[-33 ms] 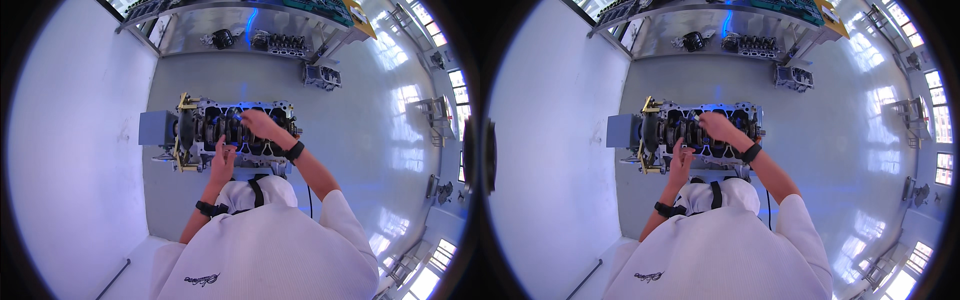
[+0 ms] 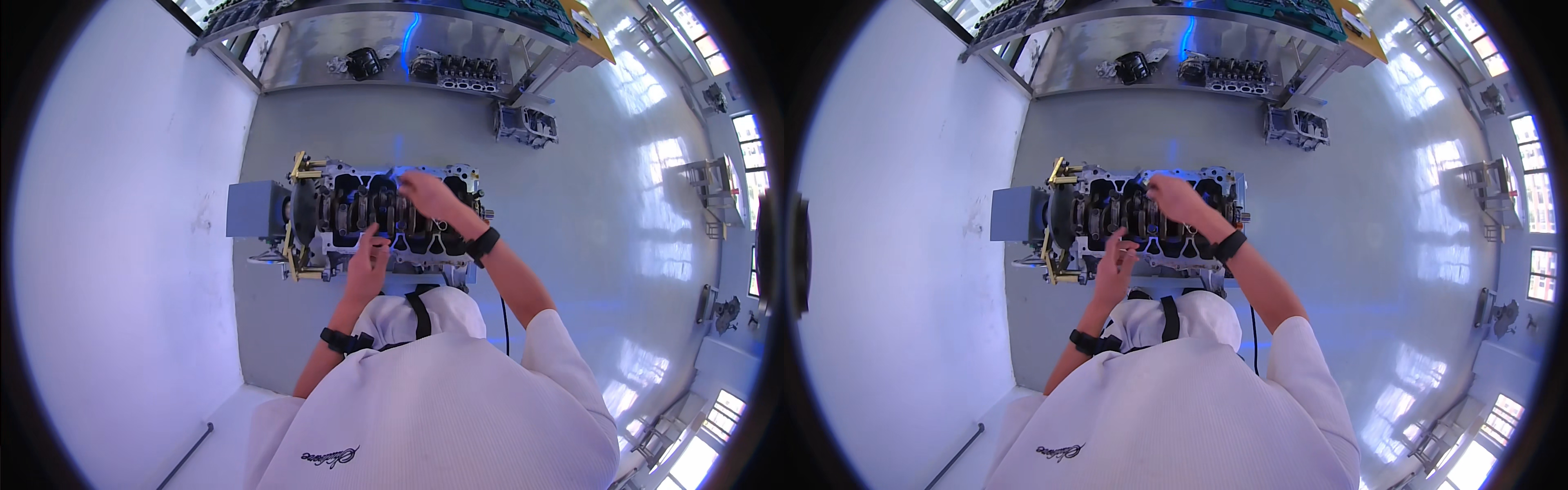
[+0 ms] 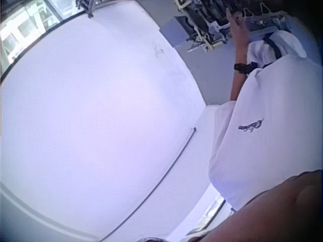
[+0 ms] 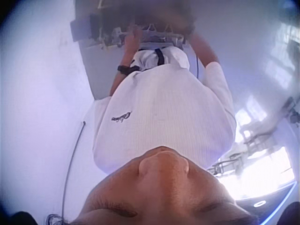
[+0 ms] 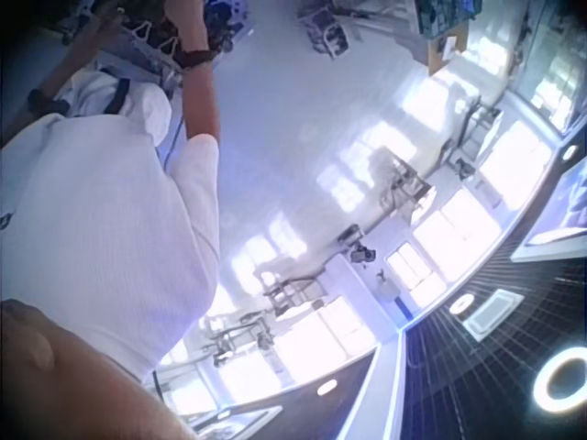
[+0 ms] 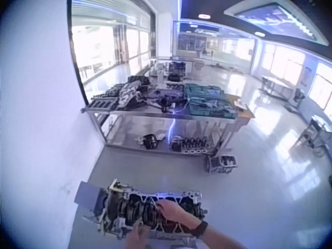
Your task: Tightening bolts on an internal combustion engine block using a wrench.
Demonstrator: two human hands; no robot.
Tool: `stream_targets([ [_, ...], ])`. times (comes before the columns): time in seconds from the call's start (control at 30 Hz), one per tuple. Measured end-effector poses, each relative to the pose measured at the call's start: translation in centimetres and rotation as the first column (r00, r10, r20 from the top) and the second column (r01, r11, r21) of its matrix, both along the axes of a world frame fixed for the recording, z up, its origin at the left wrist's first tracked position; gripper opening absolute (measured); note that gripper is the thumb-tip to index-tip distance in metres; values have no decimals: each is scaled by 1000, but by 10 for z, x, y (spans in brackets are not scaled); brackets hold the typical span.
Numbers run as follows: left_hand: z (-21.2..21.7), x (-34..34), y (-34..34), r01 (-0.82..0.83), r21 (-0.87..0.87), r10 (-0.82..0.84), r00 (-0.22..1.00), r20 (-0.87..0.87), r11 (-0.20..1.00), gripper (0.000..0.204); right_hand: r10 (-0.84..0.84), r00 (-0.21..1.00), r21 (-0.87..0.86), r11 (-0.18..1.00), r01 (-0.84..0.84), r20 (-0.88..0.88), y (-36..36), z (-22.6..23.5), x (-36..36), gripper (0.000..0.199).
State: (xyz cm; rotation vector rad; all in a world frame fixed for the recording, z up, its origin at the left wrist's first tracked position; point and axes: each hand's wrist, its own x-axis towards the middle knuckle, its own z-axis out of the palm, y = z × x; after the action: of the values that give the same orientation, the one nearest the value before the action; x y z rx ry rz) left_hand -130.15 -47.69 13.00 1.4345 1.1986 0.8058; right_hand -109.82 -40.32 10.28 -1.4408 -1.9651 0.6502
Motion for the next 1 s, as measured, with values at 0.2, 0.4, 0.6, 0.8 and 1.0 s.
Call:
stream_targets([
  [0.2, -3, 32, -6, 516, 325, -378, 834, -402, 793, 34, -632, 718, -603, 704, 375, -291, -8, 18, 77, 17],
  [0.4, -10, 65, -8, 709, 326, -466, 675, -572, 626, 24, -764, 113, -688, 626, 369, -635, -94, -1, 106, 16],
  [0.6, -15, 44, -7, 581, 297, -431, 787, -441, 757, 20, -795, 297, -631, 602, 490, -529, -186, -20, 90, 17],
  [0.8, -18, -1, -9, 478, 173, -388, 837, -385, 861, 17, -259, 925, -227, 953, 199, -277, -206, 26, 45, 15],
  [1.0, -10, -6, -11, 428, 151, -347, 856, -383, 891, 18, 63, 973, -310, 942, -131, -221, -173, 30, 7, 17],
])
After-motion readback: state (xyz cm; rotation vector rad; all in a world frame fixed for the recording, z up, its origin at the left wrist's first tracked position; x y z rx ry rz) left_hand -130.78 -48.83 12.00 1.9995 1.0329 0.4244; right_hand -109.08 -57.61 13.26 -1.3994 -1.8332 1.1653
